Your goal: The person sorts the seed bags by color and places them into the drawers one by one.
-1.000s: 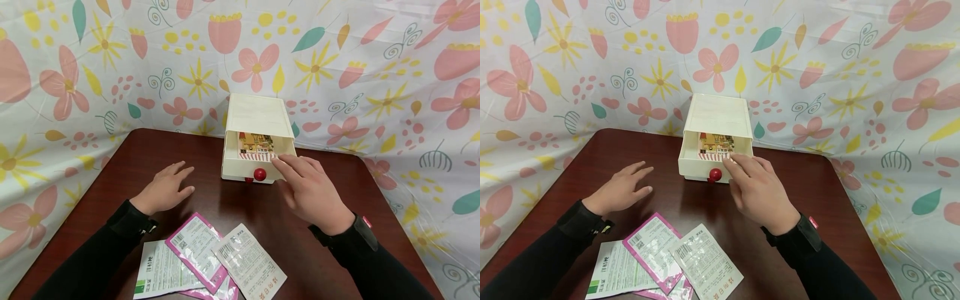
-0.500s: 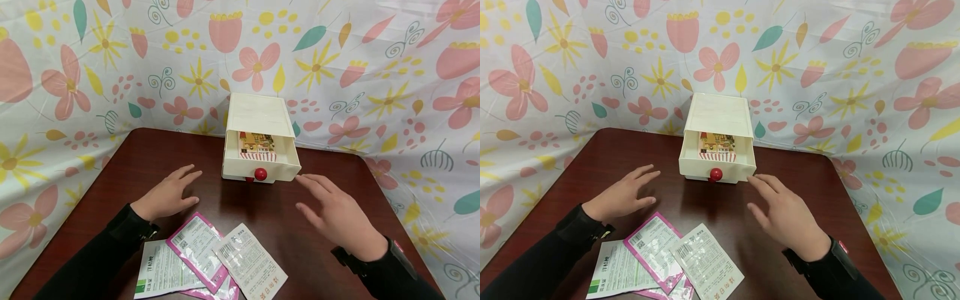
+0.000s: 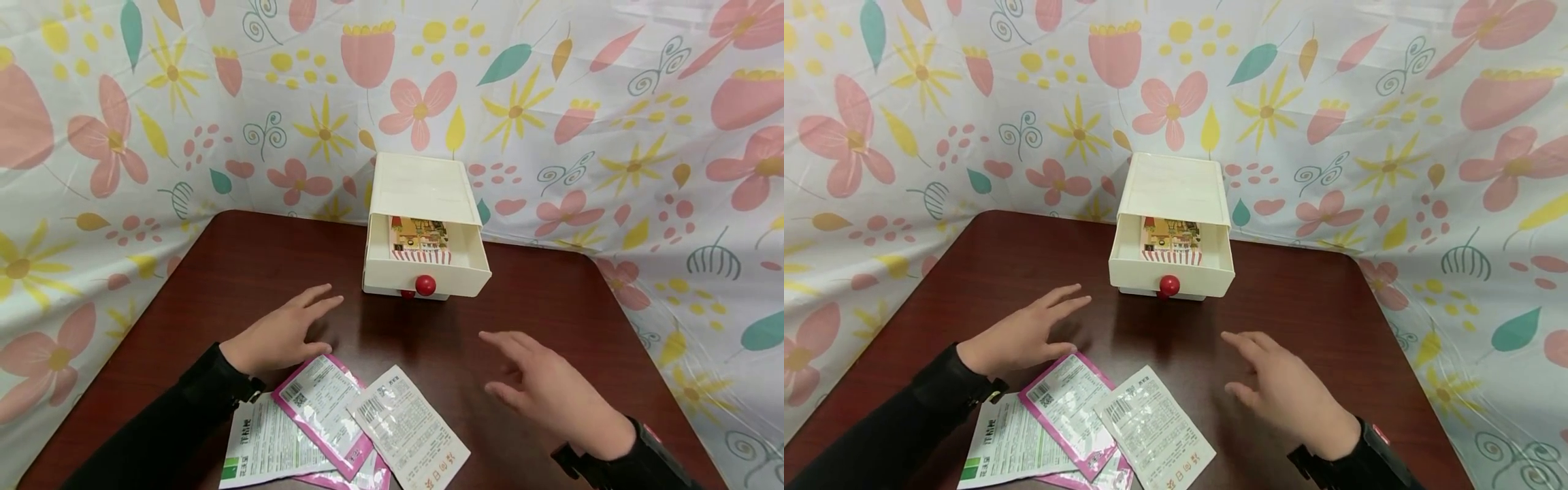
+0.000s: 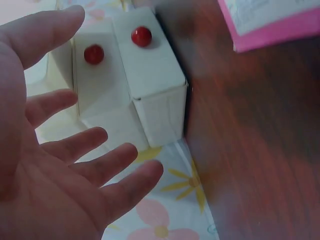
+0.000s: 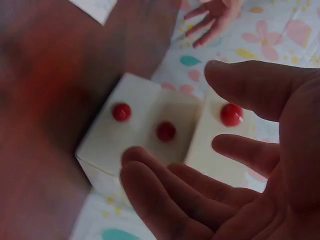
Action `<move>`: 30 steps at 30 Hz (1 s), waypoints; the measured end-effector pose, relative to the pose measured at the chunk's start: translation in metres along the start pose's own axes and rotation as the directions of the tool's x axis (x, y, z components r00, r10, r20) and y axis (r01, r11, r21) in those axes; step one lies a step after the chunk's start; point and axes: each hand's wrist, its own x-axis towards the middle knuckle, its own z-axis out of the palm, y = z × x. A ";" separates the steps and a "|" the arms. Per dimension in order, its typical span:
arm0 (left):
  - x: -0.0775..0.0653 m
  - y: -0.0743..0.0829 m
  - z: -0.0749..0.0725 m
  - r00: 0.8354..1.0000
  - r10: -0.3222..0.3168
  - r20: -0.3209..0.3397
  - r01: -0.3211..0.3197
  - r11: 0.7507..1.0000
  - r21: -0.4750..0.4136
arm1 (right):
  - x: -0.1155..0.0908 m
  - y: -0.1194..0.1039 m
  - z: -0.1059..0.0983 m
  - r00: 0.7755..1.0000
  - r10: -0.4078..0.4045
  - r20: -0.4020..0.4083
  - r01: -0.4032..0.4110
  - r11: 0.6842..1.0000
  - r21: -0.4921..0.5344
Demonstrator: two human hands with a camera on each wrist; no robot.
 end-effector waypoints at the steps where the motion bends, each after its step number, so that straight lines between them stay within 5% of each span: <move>1: 0.000 0.002 0.002 1.000 0.013 0.013 -0.013 1.000 -0.006 | -0.002 0.000 0.004 1.000 0.012 0.028 -0.012 1.000 0.018; 10: 0.003 0.018 0.023 0.988 0.074 0.135 -0.068 0.996 -0.052 | -0.021 0.002 0.043 0.978 -0.039 0.203 0.008 0.988 0.153; 18: 0.003 0.023 0.031 0.981 0.058 0.183 -0.049 0.998 -0.050 | -0.033 0.000 0.055 0.967 0.004 0.253 -0.045 0.986 0.159; 24: 0.000 0.030 0.045 0.965 0.098 0.243 -0.085 0.994 -0.061 | -0.040 -0.005 0.070 0.908 0.061 0.416 -0.164 0.962 0.217; 30: -0.002 0.037 0.058 0.948 0.140 0.285 -0.122 0.989 -0.078 | -0.044 -0.010 0.080 0.908 0.075 0.412 -0.184 0.956 0.230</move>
